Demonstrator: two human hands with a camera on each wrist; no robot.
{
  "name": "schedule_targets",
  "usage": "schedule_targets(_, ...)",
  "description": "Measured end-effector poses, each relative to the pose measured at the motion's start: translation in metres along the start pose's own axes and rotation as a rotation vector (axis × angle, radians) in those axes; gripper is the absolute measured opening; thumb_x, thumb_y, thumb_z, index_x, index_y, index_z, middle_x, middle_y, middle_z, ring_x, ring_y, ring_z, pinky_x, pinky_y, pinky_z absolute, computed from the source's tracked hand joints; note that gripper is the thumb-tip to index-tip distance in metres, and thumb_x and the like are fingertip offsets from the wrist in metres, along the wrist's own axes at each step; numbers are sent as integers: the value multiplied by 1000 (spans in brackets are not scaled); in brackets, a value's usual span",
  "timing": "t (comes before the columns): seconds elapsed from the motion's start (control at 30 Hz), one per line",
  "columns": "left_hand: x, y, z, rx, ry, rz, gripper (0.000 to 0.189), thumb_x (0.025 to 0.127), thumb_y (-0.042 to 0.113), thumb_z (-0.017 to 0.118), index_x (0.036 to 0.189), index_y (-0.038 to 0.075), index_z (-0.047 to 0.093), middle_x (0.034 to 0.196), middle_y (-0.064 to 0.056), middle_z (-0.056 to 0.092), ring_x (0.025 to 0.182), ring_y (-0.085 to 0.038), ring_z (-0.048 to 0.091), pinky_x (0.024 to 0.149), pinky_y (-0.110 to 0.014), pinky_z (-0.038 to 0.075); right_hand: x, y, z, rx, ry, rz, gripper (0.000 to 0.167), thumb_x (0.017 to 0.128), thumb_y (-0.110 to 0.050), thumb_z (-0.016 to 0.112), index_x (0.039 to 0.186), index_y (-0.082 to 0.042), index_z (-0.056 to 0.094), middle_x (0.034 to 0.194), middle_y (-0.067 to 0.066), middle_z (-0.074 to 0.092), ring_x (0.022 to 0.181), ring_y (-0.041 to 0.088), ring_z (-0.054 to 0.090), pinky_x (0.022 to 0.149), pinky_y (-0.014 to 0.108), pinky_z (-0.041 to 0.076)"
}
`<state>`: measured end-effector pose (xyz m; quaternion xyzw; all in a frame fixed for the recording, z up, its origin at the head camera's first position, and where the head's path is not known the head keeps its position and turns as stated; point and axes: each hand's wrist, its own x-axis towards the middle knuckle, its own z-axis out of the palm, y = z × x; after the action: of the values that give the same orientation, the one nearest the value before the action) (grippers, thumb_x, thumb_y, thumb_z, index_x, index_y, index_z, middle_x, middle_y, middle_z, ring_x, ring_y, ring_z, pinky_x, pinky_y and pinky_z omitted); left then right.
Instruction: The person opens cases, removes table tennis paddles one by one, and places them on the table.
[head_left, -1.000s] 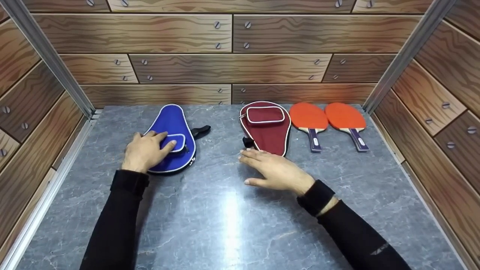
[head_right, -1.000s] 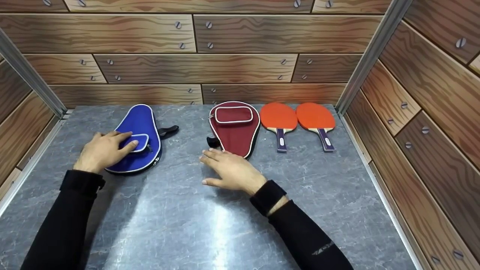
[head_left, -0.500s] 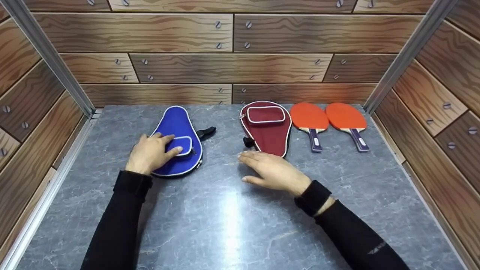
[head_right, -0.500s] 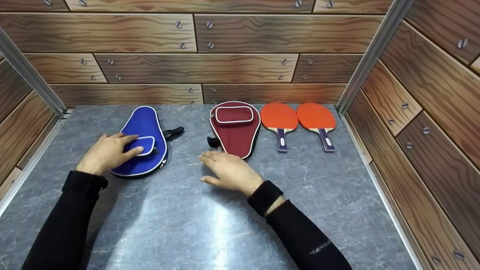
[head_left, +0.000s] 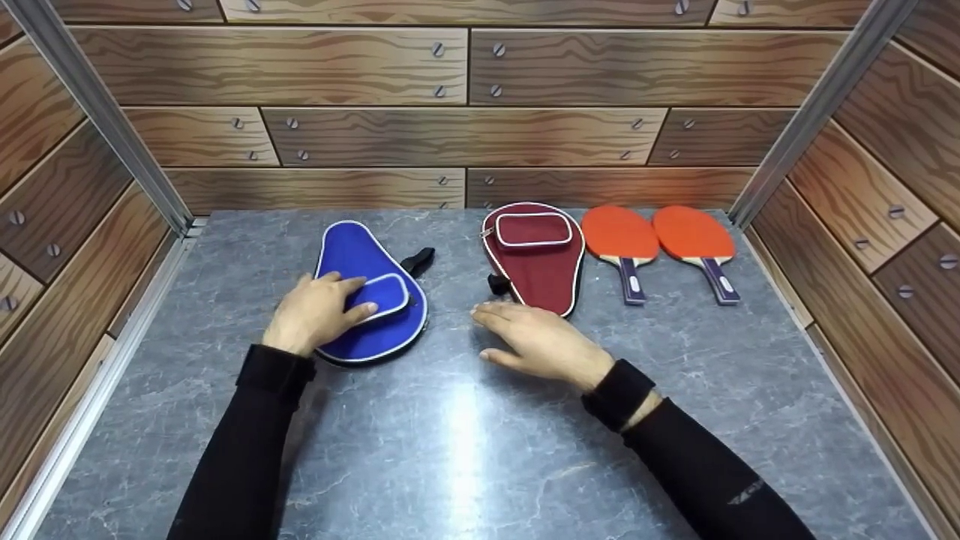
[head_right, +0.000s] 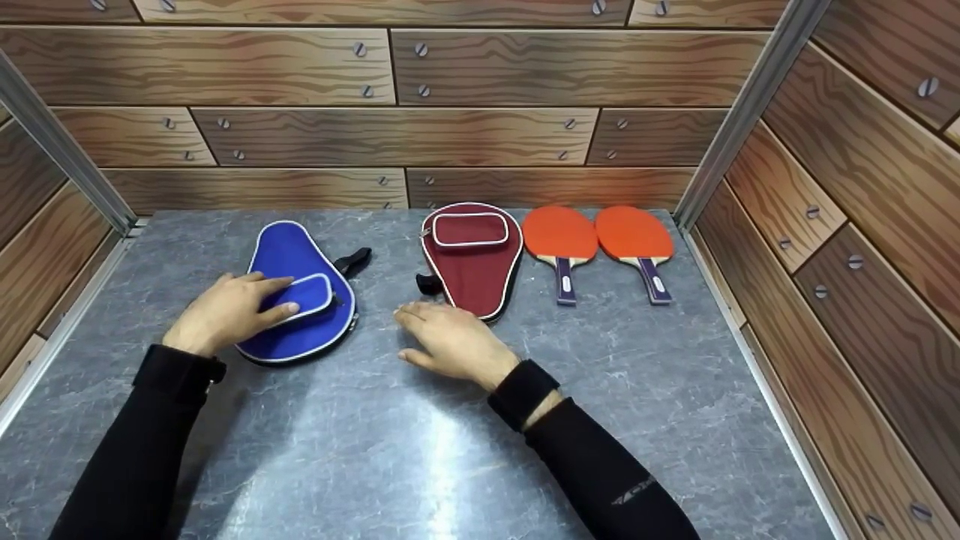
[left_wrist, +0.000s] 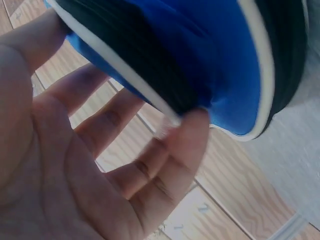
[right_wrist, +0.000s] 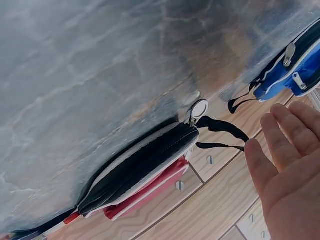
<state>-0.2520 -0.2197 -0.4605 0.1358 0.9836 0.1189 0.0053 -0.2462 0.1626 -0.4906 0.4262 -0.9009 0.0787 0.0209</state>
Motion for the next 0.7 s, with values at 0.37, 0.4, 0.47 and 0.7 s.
schedule_targets(0.37,-1,30,12,-22,44,84,63,114,46,75,156,-1,73,147,-33,76,135,-55,76,119,-68,61,1,0,2,1,0,16,64,116,-41,74,167,-5,63,171,17,68,161,34,65,133,55,56)
schedule_targets(0.4,-2,34,13,-27,40,90,64,114,46,76,156,-2,73,147,-33,76,135,-54,77,120,-67,61,0,0,2,1,1,20,64,115,-41,74,167,-5,64,171,16,68,161,34,65,133,55,56)
schedule_targets(0.47,-2,41,13,-38,31,102,64,114,46,76,155,-3,72,147,-33,77,135,-52,78,120,-65,62,0,0,3,1,7,31,64,115,-41,74,167,-6,64,170,16,68,160,33,66,132,54,57)
schedule_targets(0.7,-6,63,16,-64,-8,157,65,114,45,76,155,-6,72,146,-32,77,136,-48,78,122,-61,62,1,2,4,0,44,87,62,112,-36,79,164,-5,66,162,15,75,150,34,73,124,55,63)
